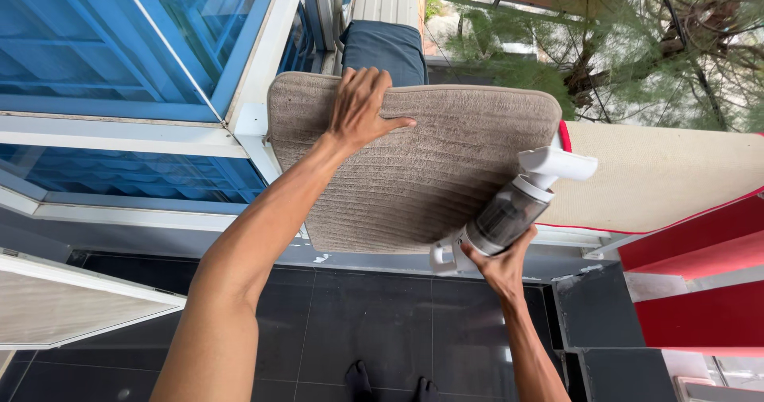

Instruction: The person cleans a small mat using a handheld vacuum cleaner by moving the nozzle across the surface of the mat while it hangs over a railing.

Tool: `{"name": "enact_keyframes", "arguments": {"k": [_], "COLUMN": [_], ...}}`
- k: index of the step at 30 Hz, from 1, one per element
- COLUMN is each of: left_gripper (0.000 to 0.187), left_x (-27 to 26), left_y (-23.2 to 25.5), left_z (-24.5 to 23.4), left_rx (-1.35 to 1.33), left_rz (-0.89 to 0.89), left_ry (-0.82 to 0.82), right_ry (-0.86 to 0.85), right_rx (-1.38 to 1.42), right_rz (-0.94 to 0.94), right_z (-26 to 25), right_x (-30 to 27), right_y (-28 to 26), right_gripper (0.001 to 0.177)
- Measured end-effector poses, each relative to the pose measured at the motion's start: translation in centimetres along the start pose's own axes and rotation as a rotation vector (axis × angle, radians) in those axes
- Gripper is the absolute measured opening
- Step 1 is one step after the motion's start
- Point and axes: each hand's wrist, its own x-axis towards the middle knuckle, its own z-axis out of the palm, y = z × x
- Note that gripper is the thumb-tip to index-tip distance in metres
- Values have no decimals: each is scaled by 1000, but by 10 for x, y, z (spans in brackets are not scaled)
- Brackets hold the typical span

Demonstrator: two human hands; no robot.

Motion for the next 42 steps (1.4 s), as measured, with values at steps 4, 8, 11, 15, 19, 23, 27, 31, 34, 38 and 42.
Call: {"name": "enact_keyframes", "arguments": {"k": [4, 8, 11, 15, 19, 23, 27, 31, 34, 38, 42], "left_gripper": [87, 82, 80, 84, 81, 71, 71, 71, 83, 86, 82], "left_x": [6, 14, 8, -10, -28, -67, -117, -126, -112, -70, -39], "left_y": [-9, -31, -43, -32, -29, -58, -95, -83, -52, -29, -19], "left_z": [-15, -51, -101, -150, -157, -136, -126, -118, -110, -89, -40], "left_rx": [13, -46, -87, -129, -161, -96, -191, -113, 147, 18, 9], "left_rz": [-28, -71, -94, -343, -718, -1160, -1368, -1380, -1075, -707, -672], "left_ry": [-52, 79, 133, 168, 105, -236, -503, -439, -151, -162, -389], "right_ry": [31, 46, 67, -132, 31, -236, -398, -445, -503, -550, -533], "right_rx": [0, -166, -270, 830, -300, -186, -197, -310, -210, -174, -331], "right_rz": [87, -183, -280, -112, -847, -744, -506, -461, -399, -483, -423], "right_z": [-16, -39, -54, -57, -28, 54, 127, 157, 152, 158, 158], "right_x": [-14, -14, -4, 70, 192, 279, 305, 322, 330, 340, 333], "right_y": [-56, -121, -168, -217, -244, -228, -193, -180, -168, -158, -170], "right_gripper": [118, 113, 107, 94, 98, 99, 110, 111, 112, 114, 114]}}
